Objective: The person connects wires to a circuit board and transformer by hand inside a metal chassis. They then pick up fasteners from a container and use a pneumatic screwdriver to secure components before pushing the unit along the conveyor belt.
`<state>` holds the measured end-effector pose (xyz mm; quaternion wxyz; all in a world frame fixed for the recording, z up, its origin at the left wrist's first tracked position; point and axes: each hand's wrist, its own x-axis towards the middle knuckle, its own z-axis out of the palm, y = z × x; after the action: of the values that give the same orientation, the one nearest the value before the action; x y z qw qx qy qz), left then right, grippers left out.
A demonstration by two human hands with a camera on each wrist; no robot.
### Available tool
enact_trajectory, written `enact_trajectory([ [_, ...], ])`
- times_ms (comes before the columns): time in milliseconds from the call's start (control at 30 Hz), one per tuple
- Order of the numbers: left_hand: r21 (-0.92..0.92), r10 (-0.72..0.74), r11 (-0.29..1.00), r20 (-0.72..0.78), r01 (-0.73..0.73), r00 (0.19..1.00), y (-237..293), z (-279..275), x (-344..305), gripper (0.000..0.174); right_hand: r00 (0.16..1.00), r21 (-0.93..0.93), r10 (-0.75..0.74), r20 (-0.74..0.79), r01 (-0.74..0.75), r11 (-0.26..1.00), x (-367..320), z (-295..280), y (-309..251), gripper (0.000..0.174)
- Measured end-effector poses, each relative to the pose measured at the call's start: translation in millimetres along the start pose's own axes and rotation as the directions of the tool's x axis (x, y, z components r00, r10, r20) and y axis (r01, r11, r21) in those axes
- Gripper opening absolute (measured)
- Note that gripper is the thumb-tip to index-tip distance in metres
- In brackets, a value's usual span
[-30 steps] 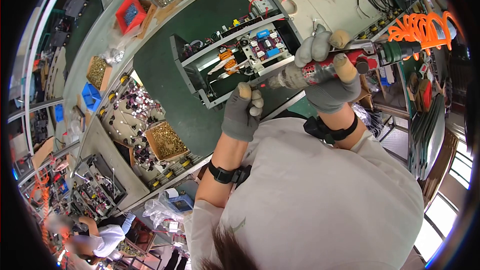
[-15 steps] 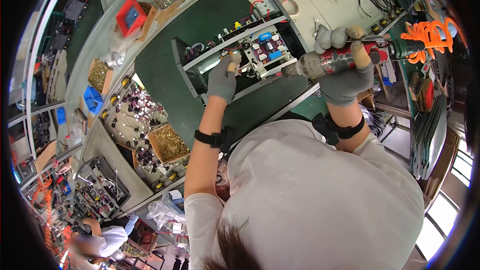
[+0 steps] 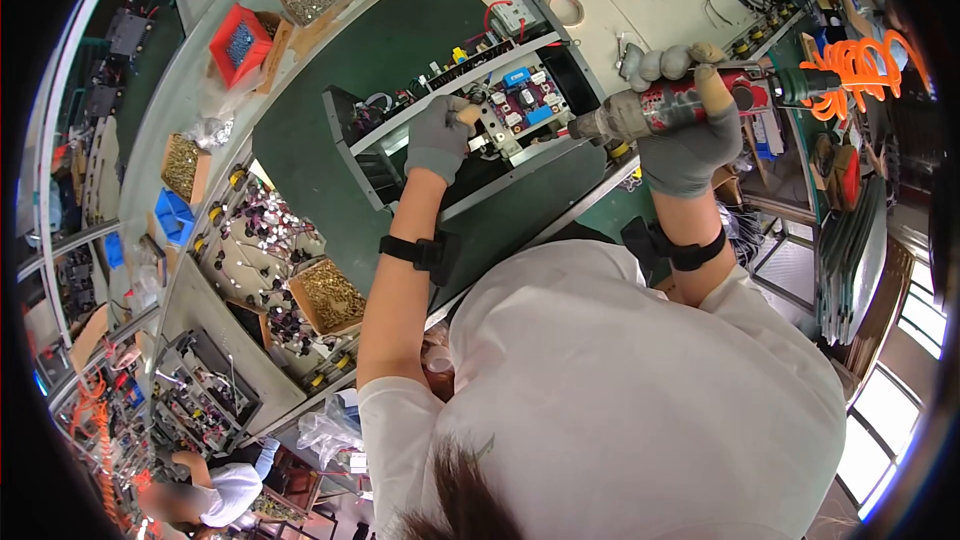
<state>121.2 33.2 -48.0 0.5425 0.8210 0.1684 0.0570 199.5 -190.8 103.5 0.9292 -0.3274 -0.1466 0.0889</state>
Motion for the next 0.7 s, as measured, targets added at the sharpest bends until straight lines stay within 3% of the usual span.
enact_trajectory([
  [67, 0.200, -0.216, 0.959, 0.053, 0.202, 0.975, 6, -9, 5, 0.020, 1.000, -0.039, 0.010, -0.007, -0.010, 0.999, 3, -2, 3, 0.020],
  [100, 0.330, -0.142, 0.934, 0.000, 0.134, 0.990, 11, -9, 4, 0.020, 1.000, -0.076, 0.013, -0.014, -0.014, 0.997, 5, -3, 5, 0.020],
  [133, 0.326, -0.149, 0.935, -0.002, 0.141, 0.989, 15, -8, 3, 0.020, 1.000, -0.078, 0.021, -0.014, -0.022, 0.997, 7, -4, 7, 0.020],
  [200, 0.672, -0.015, 0.740, 0.047, -0.021, 0.999, 19, -6, 0, 0.018, 0.997, -0.111, 0.038, -0.061, -0.044, 0.993, 9, -4, 13, 0.021],
  [233, 0.670, -0.022, 0.742, 0.045, -0.013, 0.999, 15, -5, -1, 0.018, 0.997, -0.113, 0.046, -0.061, -0.053, 0.992, 12, -3, 16, 0.021],
  [300, 0.815, 0.215, 0.520, 0.167, -0.258, 0.962, 6, -4, -5, 0.018, 0.999, -0.116, 0.041, 0.007, -0.040, 0.992, 17, 2, 24, 0.020],
  [333, 0.815, 0.207, 0.524, 0.161, -0.248, 0.965, 3, -4, -6, 0.018, 0.999, -0.116, 0.052, 0.010, -0.050, 0.992, 20, 2, 29, 0.020],
  [400, 0.809, 0.367, 0.484, 0.159, -0.334, 0.917, 5, -2, -10, 0.018, 0.998, -0.170, 0.025, 0.062, -0.014, 0.985, 24, 3, 39, 0.019],
  [433, 0.834, 0.264, 0.470, 0.180, -0.289, 0.948, 9, -2, -10, 0.031, 0.997, -0.224, 0.033, 0.069, -0.017, 0.975, 25, 9, 41, 0.018],
  [533, 0.832, 0.147, 0.509, 0.170, -0.222, 0.974, 24, -8, -13, 0.033, 0.995, -0.272, 0.031, 0.099, -0.003, 0.962, 30, 6, 55, 0.016],
  [567, 0.831, 0.144, 0.512, 0.164, -0.215, 0.976, 24, -9, -12, 0.033, 0.988, -0.345, -0.028, 0.155, 0.080, 0.935, 29, 7, 60, 0.015],
  [700, 0.831, 0.037, 0.522, 0.204, -0.193, 0.978, 20, -5, -5, 0.026, 0.999, -0.229, 0.006, 0.037, 0.003, 0.973, 31, 6, 78, 0.015],
])
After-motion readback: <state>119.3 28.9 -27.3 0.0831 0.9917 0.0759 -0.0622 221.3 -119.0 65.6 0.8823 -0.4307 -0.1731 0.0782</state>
